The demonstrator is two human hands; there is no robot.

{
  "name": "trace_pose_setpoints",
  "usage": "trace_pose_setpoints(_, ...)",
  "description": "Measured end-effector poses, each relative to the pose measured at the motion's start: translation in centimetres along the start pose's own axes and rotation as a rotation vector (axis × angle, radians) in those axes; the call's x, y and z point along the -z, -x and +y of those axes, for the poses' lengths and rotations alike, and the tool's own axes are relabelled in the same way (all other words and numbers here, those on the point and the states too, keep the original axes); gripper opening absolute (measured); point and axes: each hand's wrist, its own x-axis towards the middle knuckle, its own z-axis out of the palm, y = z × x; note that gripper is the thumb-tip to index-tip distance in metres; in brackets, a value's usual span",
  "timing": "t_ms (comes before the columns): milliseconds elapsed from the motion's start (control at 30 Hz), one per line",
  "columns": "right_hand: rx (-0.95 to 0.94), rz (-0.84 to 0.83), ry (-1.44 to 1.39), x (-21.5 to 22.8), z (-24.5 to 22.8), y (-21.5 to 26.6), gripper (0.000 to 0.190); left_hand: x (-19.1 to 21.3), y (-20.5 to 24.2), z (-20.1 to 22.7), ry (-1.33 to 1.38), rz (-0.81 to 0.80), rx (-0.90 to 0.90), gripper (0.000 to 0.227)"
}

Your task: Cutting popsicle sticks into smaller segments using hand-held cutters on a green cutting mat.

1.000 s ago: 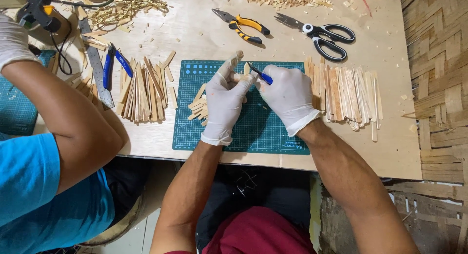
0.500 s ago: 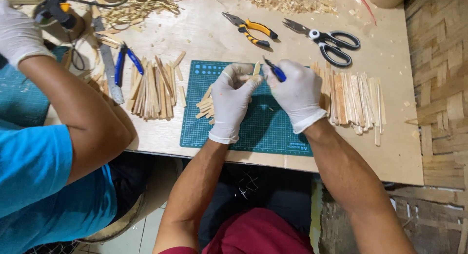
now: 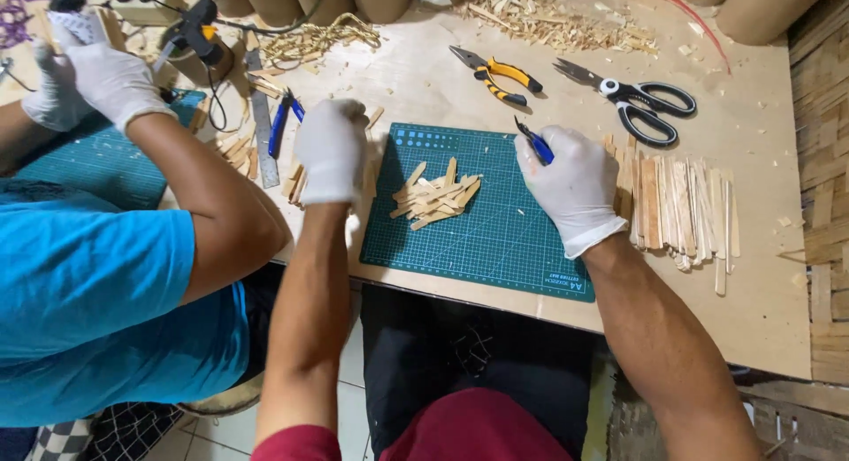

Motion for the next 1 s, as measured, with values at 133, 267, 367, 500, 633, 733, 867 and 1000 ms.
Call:
trace_pose_setpoints(133,0.011,0.011,-0.026,0.1,0.0,0.1,0.022,-0.8,-4.8,-0.7,-0.063,-0.098,-0.036,0.021)
trace_pose_setpoints(267,0.021,0.006,-0.044,0.8,-0.1,0.0,0.022,-1.8,-6.3,0.0,-0.192,-0.177,-0.089,0.022)
trace_pose_setpoints(367,0.043,0.009,-0.091,1.1,-0.2,-0.1,0.021,-2.6,-6.7,0.1,-0.211,-0.188,-0.114,0.023)
trace_pose_setpoints(500,0.073,0.021,-0.132,0.6,0.1,0.1,0.02,-1.5,-6.3,0.8,-0.124,-0.195,-0.113,0.021)
trace_pose_setpoints(633,0.04,0.034,-0.137,0.0,0.4,0.0,0.021,1.7,-3.2,4.2,0.327,-0.156,-0.096,0.02)
trace_pose_setpoints(733,0.039,0.041,-0.154,0.4,0.0,0.0,0.018,5.8,3.3,8.9,0.873,-0.18,-0.097,0.017)
trace_pose_setpoints(867,0.027,0.016,-0.207,0.9,-0.9,0.1,0.018,6.0,8.0,11.4,1.299,-0.272,-0.148,0.028)
trace_pose_setpoints(1000,-0.005,0.012,-0.308,0.5,-1.0,-0.2,0.017,4.4,9.5,12.7,1.521,-0.251,-0.006,0.016)
